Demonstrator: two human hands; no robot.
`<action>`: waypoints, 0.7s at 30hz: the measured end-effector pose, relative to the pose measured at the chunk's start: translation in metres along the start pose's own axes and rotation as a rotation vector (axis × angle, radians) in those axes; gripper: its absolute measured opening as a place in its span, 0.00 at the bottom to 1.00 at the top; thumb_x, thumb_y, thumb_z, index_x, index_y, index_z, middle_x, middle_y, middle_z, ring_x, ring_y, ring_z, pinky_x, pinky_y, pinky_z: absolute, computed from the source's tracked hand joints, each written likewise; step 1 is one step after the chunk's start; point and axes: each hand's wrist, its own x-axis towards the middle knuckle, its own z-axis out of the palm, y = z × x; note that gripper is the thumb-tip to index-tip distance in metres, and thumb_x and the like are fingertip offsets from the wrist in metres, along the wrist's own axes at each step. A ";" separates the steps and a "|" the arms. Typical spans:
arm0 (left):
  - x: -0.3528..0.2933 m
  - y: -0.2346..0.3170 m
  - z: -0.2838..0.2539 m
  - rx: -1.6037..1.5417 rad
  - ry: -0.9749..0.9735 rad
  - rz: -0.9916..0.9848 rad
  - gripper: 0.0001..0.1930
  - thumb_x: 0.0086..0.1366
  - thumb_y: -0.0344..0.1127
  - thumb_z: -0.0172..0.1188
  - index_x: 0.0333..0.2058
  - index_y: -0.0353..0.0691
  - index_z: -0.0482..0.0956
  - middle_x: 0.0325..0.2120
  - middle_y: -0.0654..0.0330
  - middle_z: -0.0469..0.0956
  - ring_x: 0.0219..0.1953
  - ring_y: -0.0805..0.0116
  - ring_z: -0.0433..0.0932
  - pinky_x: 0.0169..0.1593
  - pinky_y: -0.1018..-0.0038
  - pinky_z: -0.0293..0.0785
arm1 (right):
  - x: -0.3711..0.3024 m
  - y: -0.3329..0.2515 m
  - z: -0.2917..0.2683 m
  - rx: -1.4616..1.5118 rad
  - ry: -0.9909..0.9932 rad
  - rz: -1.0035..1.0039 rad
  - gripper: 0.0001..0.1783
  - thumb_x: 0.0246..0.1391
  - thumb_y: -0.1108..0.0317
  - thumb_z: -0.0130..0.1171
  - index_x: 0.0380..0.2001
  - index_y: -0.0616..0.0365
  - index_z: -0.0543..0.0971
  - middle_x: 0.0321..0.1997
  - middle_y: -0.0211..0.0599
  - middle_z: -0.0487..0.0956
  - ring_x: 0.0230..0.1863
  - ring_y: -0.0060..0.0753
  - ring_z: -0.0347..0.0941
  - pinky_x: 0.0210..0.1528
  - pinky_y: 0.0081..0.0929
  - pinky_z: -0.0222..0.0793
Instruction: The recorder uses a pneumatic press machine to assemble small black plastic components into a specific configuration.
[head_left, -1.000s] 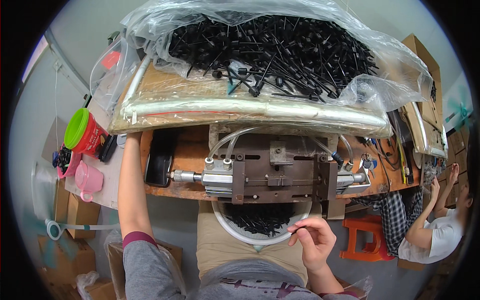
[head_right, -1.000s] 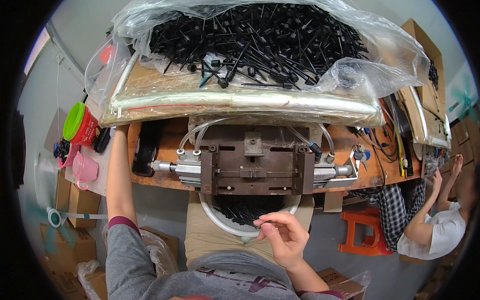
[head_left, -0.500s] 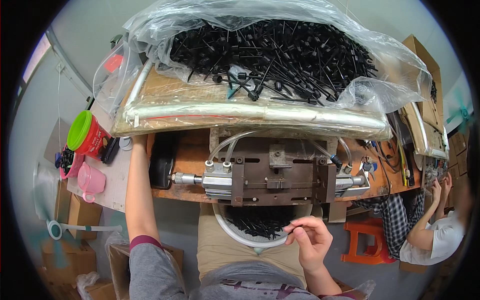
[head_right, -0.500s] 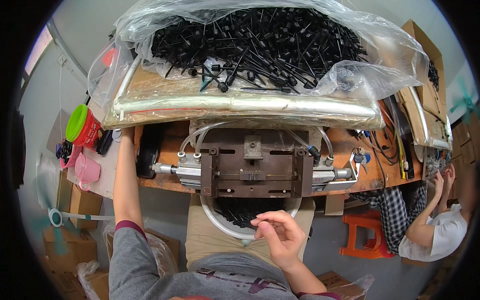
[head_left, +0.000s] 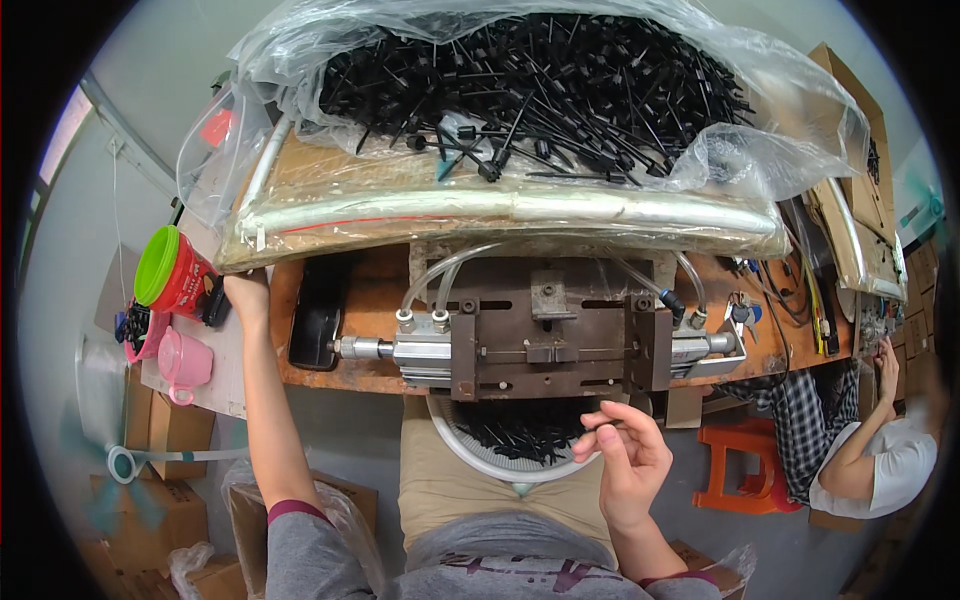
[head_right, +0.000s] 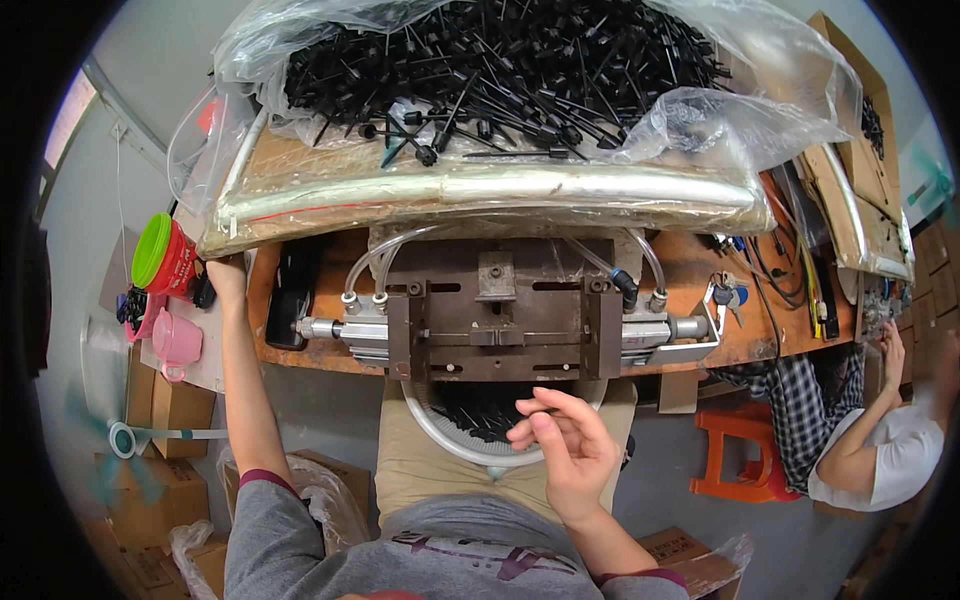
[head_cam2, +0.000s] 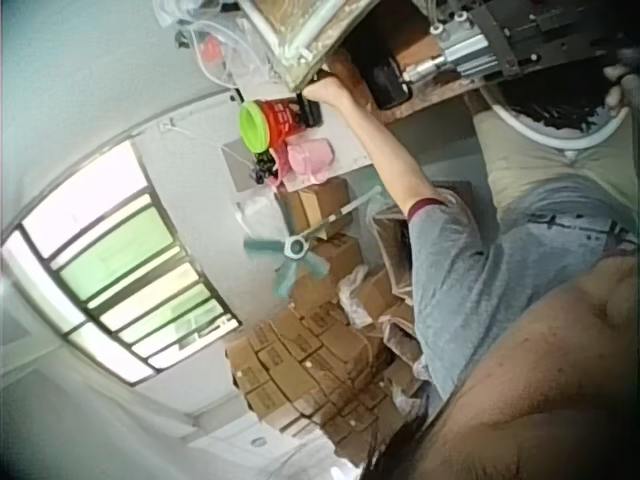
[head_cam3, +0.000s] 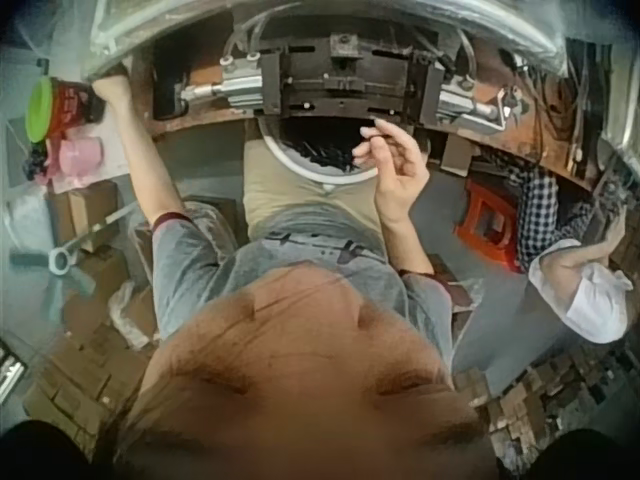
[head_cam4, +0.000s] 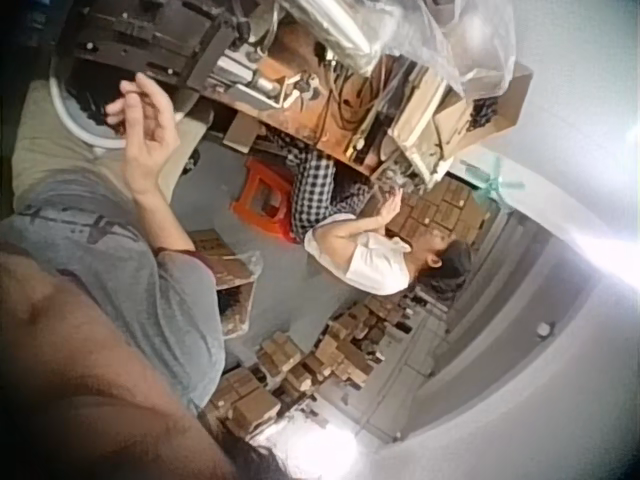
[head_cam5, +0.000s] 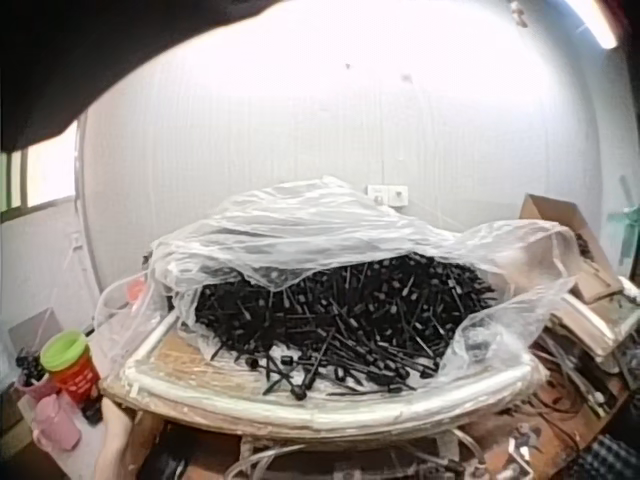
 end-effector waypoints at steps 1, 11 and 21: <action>-0.003 0.003 -0.017 0.033 -0.006 0.002 0.13 0.58 0.24 0.56 0.43 0.31 0.78 0.38 0.47 0.81 0.39 0.60 0.81 0.44 0.69 0.73 | 0.001 0.001 0.000 0.009 -0.027 0.007 0.13 0.59 0.81 0.51 0.48 0.69 0.72 0.40 0.51 0.80 0.32 0.31 0.79 0.33 0.24 0.78; -0.101 0.156 -0.124 -0.486 -0.004 -0.105 0.15 0.60 0.21 0.59 0.48 0.28 0.76 0.40 0.55 0.79 0.44 0.69 0.78 0.47 0.74 0.76 | 0.014 0.001 0.003 0.009 -0.079 0.192 0.07 0.62 0.73 0.51 0.39 0.68 0.74 0.32 0.50 0.81 0.24 0.32 0.79 0.26 0.22 0.74; -0.197 0.284 -0.101 -0.738 -0.859 0.577 0.20 0.41 0.29 0.73 0.38 0.40 0.85 0.46 0.52 0.78 0.40 0.61 0.80 0.41 0.71 0.78 | 0.034 0.002 0.016 0.223 -0.287 0.252 0.13 0.68 0.65 0.45 0.35 0.64 0.71 0.27 0.48 0.80 0.17 0.27 0.75 0.19 0.18 0.69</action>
